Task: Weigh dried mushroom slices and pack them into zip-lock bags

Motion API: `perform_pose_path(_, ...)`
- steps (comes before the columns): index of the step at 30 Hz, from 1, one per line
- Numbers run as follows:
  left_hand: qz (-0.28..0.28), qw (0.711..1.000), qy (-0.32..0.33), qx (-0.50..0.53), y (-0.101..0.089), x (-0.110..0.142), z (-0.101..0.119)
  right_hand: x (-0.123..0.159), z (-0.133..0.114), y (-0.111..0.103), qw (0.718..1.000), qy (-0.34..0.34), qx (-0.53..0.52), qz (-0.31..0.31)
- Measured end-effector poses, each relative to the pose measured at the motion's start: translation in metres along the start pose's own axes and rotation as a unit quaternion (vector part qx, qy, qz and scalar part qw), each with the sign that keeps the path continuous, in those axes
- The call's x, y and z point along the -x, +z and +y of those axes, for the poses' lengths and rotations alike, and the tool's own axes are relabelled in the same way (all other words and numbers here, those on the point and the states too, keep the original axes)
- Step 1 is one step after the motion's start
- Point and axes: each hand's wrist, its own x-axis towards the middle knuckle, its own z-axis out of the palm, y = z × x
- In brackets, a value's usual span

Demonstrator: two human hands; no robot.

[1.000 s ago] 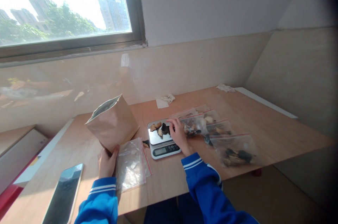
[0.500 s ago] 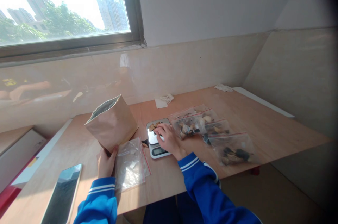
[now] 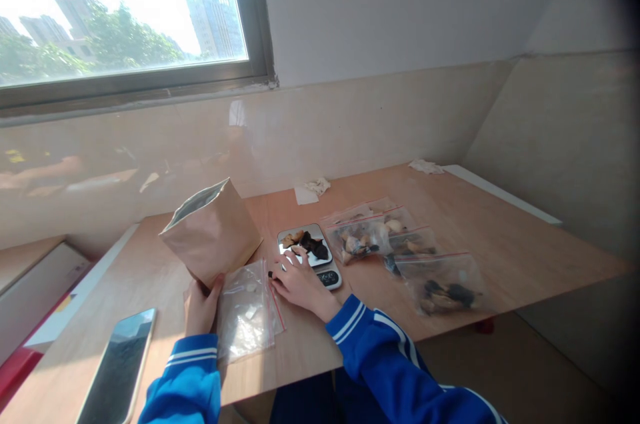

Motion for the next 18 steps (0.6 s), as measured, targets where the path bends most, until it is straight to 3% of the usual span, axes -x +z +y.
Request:
perform_pose_path(6, -0.003, 1.0, 0.007, 0.0, 0.0, 0.0, -0.002, 0.0, 0.001, -0.003, 0.998, 0.014, -0.061, 0.021)
perform_pose_path(12, -0.002, 1.0, 0.01, -0.002, 0.001, -0.002, -0.003, 0.001, 0.016, -0.017, 0.979, 0.152, -0.089, 0.104)
perform_pose_path(18, -0.003, 1.0, 0.001, -0.006, 0.001, -0.001, -0.003, 0.007, 0.029, -0.019, 0.981, 0.176, -0.056, 0.067)
